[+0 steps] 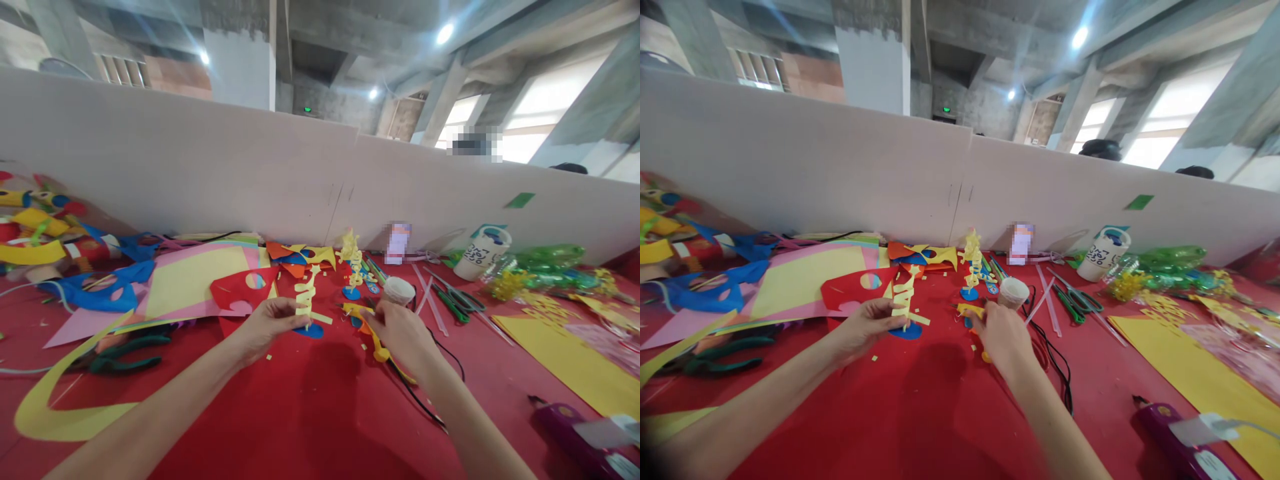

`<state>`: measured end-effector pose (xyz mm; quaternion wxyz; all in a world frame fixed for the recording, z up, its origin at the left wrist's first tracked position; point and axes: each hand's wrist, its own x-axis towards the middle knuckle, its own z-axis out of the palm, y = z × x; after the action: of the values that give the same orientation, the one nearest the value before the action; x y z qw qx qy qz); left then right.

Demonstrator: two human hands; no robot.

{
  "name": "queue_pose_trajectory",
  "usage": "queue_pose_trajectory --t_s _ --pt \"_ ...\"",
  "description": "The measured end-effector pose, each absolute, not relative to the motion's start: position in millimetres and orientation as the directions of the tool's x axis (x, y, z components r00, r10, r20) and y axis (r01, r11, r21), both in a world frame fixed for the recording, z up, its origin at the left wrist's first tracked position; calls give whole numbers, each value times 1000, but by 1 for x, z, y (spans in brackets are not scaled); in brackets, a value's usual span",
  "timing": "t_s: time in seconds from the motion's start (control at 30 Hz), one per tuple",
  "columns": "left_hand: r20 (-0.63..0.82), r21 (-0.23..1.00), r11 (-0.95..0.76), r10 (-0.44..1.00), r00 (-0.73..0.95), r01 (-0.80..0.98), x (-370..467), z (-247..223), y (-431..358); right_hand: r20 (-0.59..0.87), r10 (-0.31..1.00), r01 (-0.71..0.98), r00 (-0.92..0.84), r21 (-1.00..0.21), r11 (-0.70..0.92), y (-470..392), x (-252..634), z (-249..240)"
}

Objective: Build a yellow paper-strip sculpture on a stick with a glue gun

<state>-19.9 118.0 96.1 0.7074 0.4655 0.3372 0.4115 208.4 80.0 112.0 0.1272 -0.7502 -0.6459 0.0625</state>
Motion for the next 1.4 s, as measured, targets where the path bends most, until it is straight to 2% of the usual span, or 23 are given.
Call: queue_pose_trajectory --t_s 0.03,0.07,0.13,0.4,0.53,0.73,0.8,0.87,0.93,1.0,1.07,1.23,1.4 --pt "-100 926 242 896 433 -288 -21 97 119 -2 977 969 213 -129 -212 82 216 108" --pt "-105 918 253 897 429 -304 -22 97 119 -73 968 969 240 -47 -244 83 222 104" --pt "-111 910 261 902 418 -322 -24 97 121 -175 957 972 231 -7 -236 87 231 93" --pt "-125 910 243 933 336 -336 -26 92 127 -201 971 983 128 -104 -151 92 243 83" --pt "-135 911 242 940 313 -335 -26 93 128 -148 976 973 160 -141 -181 92 240 77" --pt "-155 908 244 951 268 -341 -26 99 128 -165 975 961 146 -209 -179 98 239 79" --pt "-156 913 238 954 255 -331 -26 99 128 -142 980 946 138 -273 -173 100 242 83" --pt "-150 916 230 956 250 -329 -27 99 130 -86 989 844 121 -516 -148 101 243 87" --pt "-143 920 222 958 249 -323 -27 97 131 -43 996 573 83 -816 -83 100 241 91" --pt "-138 927 213 959 245 -308 -28 95 133 -32 999 297 35 -954 -41 98 236 96" --pt "-136 933 204 962 236 -296 -29 93 135 -40 999 196 11 -980 -42 94 230 103" --pt "-117 930 183 970 215 -319 -30 90 137 45 996 197 -82 -979 60 77 214 128" --pt "-130 935 193 967 220 -297 -30 93 136 133 985 417 -106 -894 165 61 192 140"
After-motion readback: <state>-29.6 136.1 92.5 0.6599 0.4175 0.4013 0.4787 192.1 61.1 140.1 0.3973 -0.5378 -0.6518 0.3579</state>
